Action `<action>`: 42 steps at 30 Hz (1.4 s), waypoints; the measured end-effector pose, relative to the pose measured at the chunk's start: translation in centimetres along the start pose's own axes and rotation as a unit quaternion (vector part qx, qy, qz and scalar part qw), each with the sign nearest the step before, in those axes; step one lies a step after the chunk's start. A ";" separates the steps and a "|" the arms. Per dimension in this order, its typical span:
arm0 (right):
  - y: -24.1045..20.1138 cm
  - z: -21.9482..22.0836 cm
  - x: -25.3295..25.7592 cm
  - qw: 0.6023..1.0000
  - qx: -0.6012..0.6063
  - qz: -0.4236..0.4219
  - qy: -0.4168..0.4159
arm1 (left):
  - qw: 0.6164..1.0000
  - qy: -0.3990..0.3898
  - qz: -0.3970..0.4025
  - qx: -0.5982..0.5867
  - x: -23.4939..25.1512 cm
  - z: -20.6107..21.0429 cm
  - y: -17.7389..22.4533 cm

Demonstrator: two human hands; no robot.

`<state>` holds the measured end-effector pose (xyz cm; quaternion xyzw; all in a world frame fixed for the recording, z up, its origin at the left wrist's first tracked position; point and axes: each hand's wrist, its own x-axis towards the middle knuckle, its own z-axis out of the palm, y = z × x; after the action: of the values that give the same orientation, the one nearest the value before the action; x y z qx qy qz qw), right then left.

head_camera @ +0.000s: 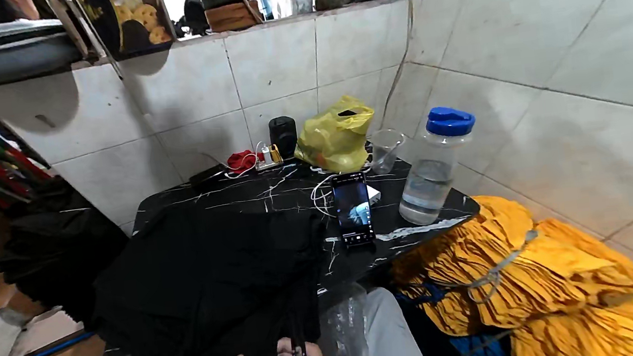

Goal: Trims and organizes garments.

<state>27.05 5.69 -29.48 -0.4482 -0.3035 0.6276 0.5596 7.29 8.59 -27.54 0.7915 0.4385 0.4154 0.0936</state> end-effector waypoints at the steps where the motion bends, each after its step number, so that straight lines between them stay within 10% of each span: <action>1: 0.2 -0.1 0.1 1.000 -0.007 -0.017 -0.001 | 0.999 0.023 -0.011 -0.020 -0.1 0.8 0.5; 9: 0.0 -1.1 0.0 0.970 -0.200 -0.134 -0.025 | 0.955 0.066 -0.098 -0.273 -0.4 4.6 5.9; 42: -0.3 -0.9 -0.6 0.963 -0.153 -0.200 -0.092 | 0.970 0.129 -0.082 -0.187 -0.4 4.1 5.8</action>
<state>27.93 5.04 -29.46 -0.3991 -0.5295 0.4874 0.5681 13.77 5.69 -27.44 0.6607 0.4253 0.5795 0.2161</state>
